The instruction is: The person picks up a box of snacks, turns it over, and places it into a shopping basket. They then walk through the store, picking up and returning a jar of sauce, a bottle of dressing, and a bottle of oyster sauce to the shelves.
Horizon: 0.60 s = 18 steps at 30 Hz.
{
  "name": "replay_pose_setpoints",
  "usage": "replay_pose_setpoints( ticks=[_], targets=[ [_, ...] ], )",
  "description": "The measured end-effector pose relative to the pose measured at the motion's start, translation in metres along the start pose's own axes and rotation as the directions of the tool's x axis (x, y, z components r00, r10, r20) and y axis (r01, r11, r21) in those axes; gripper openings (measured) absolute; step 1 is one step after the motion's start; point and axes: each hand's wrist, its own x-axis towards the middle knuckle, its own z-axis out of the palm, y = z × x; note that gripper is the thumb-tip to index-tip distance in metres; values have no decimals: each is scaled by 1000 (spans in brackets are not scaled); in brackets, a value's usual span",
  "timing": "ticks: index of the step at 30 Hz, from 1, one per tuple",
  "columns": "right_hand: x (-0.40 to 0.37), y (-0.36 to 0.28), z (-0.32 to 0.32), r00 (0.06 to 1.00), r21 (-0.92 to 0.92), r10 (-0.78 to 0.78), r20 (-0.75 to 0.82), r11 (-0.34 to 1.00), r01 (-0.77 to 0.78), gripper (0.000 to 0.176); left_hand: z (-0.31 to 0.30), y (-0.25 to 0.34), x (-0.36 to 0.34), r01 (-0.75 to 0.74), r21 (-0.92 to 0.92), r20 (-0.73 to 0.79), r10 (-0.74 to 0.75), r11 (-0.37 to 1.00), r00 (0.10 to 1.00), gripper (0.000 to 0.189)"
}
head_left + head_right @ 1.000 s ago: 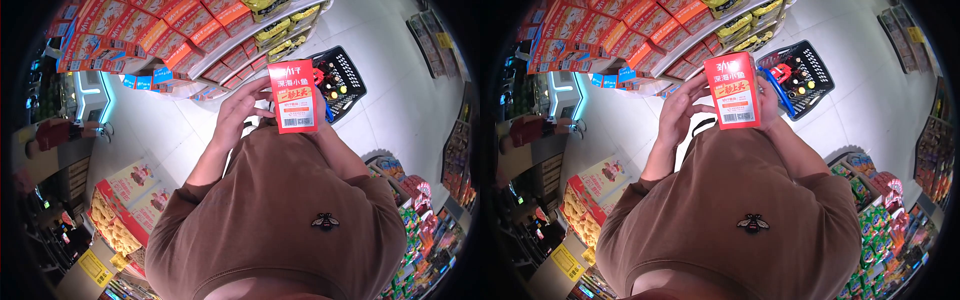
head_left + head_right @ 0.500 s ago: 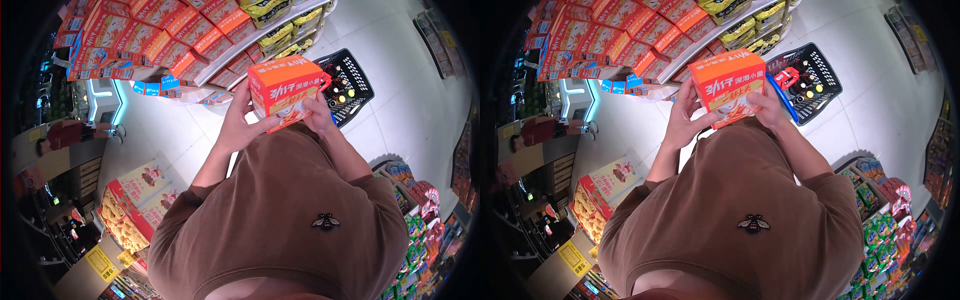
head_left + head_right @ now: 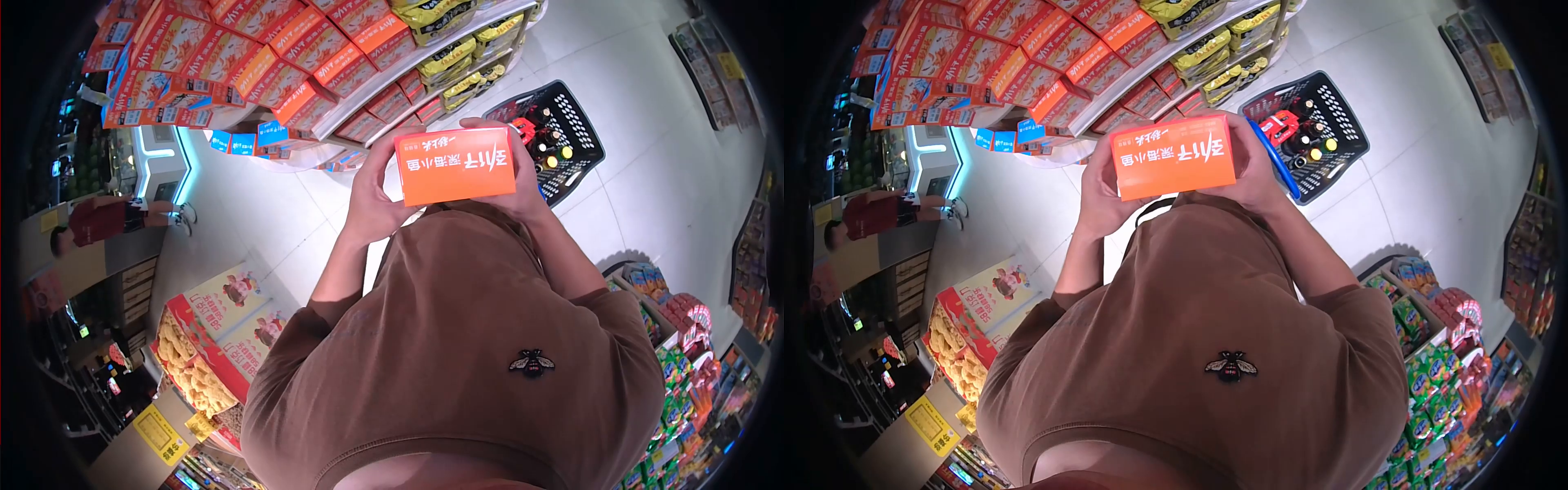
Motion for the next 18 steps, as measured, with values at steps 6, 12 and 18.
replay_pose_setpoints(
  ticks=[6,12,18],
  targets=[
    [-2,-6,10,996,-45,86,-15,995,-86,94,-8,-9,-7,-11,-95,-33,8,995,999,82],
    [-9,-6,20,974,81,164,154,981,-178,95,-44,-57,-11,21,-650,-41,-63,759,997,69],
    [-5,-30,52,879,-31,107,464,994,-104,72,-42,-50,-12,204,-640,135,-153,741,979,45]
  ],
)
